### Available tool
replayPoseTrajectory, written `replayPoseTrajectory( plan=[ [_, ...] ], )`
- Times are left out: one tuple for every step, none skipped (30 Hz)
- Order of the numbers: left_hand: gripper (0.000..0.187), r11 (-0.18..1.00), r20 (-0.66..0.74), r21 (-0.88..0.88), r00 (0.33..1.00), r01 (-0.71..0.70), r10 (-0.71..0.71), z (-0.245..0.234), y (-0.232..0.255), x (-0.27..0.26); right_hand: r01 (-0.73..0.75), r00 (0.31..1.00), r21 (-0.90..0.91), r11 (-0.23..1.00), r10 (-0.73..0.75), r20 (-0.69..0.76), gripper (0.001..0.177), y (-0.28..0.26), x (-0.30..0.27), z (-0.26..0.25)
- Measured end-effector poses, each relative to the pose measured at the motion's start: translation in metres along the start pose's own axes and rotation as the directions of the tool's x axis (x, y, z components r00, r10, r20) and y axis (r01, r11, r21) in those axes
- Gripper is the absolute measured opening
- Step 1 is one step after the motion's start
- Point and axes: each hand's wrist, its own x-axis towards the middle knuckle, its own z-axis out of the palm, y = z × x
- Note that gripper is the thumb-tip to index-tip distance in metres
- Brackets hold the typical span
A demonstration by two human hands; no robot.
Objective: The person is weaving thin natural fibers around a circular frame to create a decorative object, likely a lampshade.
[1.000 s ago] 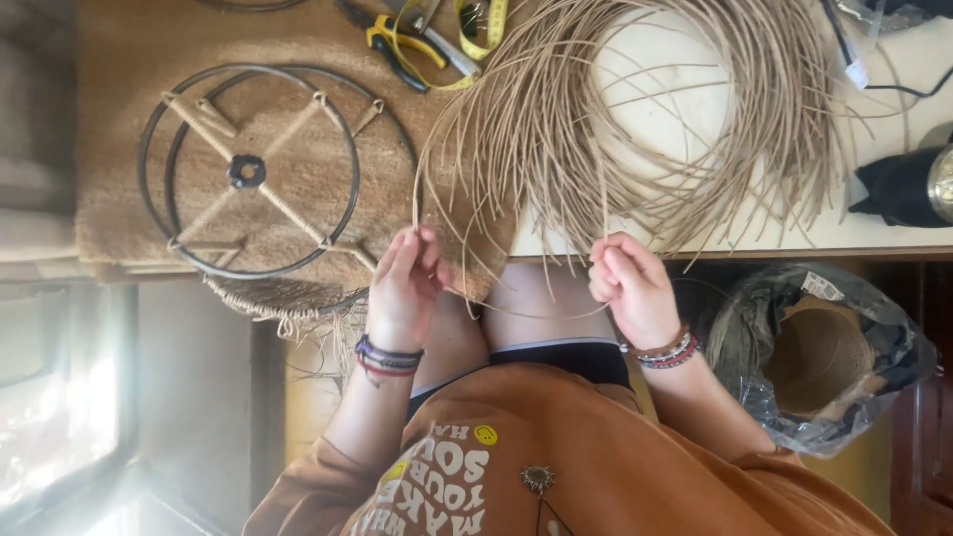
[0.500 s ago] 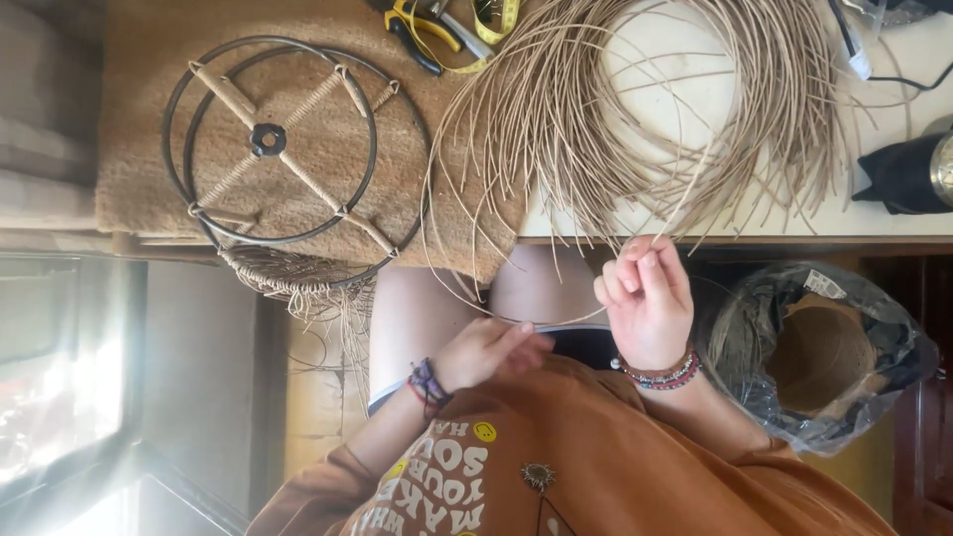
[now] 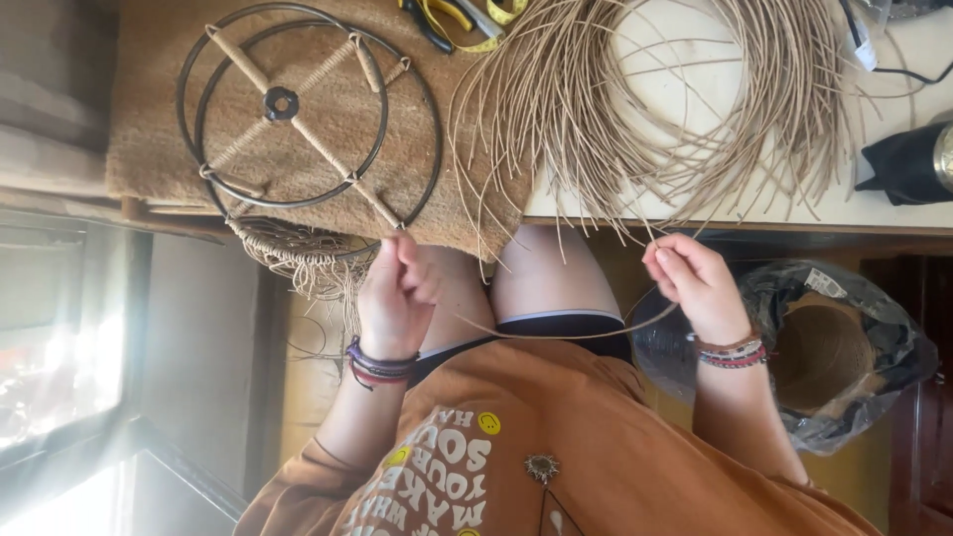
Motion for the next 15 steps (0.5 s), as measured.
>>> replayPoseTrajectory(
  plan=[
    [0.036, 1.0, -0.003, 0.0, 1.0, -0.003, 0.003, 0.003, -0.008, -0.005, 0.001, 1.0, 0.0, 1.0, -0.001, 0.005, 0.019, -0.008, 0.001, 0.017],
    [0.037, 0.955, 0.024, 0.296, 0.999, 0.015, -0.023, 0.007, -0.016, -0.009, 0.101, 0.991, 0.134, 0.986, -0.111, 0.068, 0.021, -0.017, 0.0, 0.033],
    [0.039, 0.825, 0.042, 0.565, 0.998, 0.023, -0.056, 0.01, -0.024, -0.013, 0.189, 0.967, 0.27, 0.944, -0.227, 0.115, 0.024, -0.025, 0.0, 0.049],
    [0.039, 0.826, 0.042, 0.564, 0.998, 0.022, -0.055, 0.013, -0.031, -0.018, 0.189, 0.967, 0.269, 0.944, -0.227, 0.117, 0.024, -0.028, 0.001, 0.068],
    [0.037, 0.706, 0.106, 0.708, 0.983, 0.032, -0.151, 0.016, -0.037, -0.023, 0.23, 0.943, 0.372, 0.899, -0.3, 0.142, 0.023, -0.032, 0.002, 0.086],
    [0.035, 0.561, 0.146, 0.828, 0.956, 0.023, -0.253, 0.019, -0.043, -0.028, 0.258, 0.914, 0.474, 0.842, -0.372, 0.163, 0.025, -0.036, 0.003, 0.106],
    [0.035, 0.562, 0.142, 0.827, 0.958, 0.025, -0.251, 0.023, -0.042, -0.029, 0.256, 0.913, 0.474, 0.843, -0.371, 0.168, 0.025, -0.039, 0.004, 0.113],
    [0.033, 0.587, 0.203, 0.81, 0.934, 0.01, -0.295, 0.025, -0.039, -0.03, 0.289, 0.894, 0.457, 0.841, -0.408, 0.185, 0.023, -0.042, 0.006, 0.122],
    [0.031, 0.611, 0.263, 0.791, 0.904, -0.003, -0.336, 0.028, -0.036, -0.031, 0.323, 0.873, 0.442, 0.837, -0.444, 0.202, 0.025, -0.045, 0.009, 0.132],
    [0.031, 0.612, 0.258, 0.791, 0.909, -0.005, -0.326, 0.025, -0.033, -0.029, 0.323, 0.868, 0.444, 0.836, -0.448, 0.213, 0.025, -0.041, 0.01, 0.134],
    [0.034, 0.65, 0.272, 0.76, 0.914, -0.013, -0.3, 0.022, -0.03, -0.028, 0.343, 0.859, 0.419, 0.841, -0.461, 0.224, 0.024, -0.036, 0.011, 0.137],
    [0.037, 0.687, 0.284, 0.727, 0.918, -0.018, -0.277, 0.019, -0.026, -0.027, 0.358, 0.851, 0.394, 0.847, -0.47, 0.235, 0.024, -0.03, 0.011, 0.14],
    [0.037, 0.688, 0.276, 0.726, 0.922, -0.016, -0.27, 0.017, -0.026, -0.028, 0.354, 0.848, 0.396, 0.847, -0.469, 0.245, 0.024, -0.031, 0.012, 0.141],
    [0.035, 0.702, 0.261, 0.711, 0.941, -0.037, -0.214, 0.014, -0.026, -0.029, 0.413, 0.837, 0.349, 0.841, -0.502, 0.22, 0.023, -0.031, 0.013, 0.14],
    [0.034, 0.716, 0.245, 0.696, 0.957, -0.06, -0.158, 0.013, -0.027, -0.029, 0.469, 0.822, 0.3, 0.831, -0.535, 0.196, 0.023, -0.031, 0.015, 0.139]
  ],
)
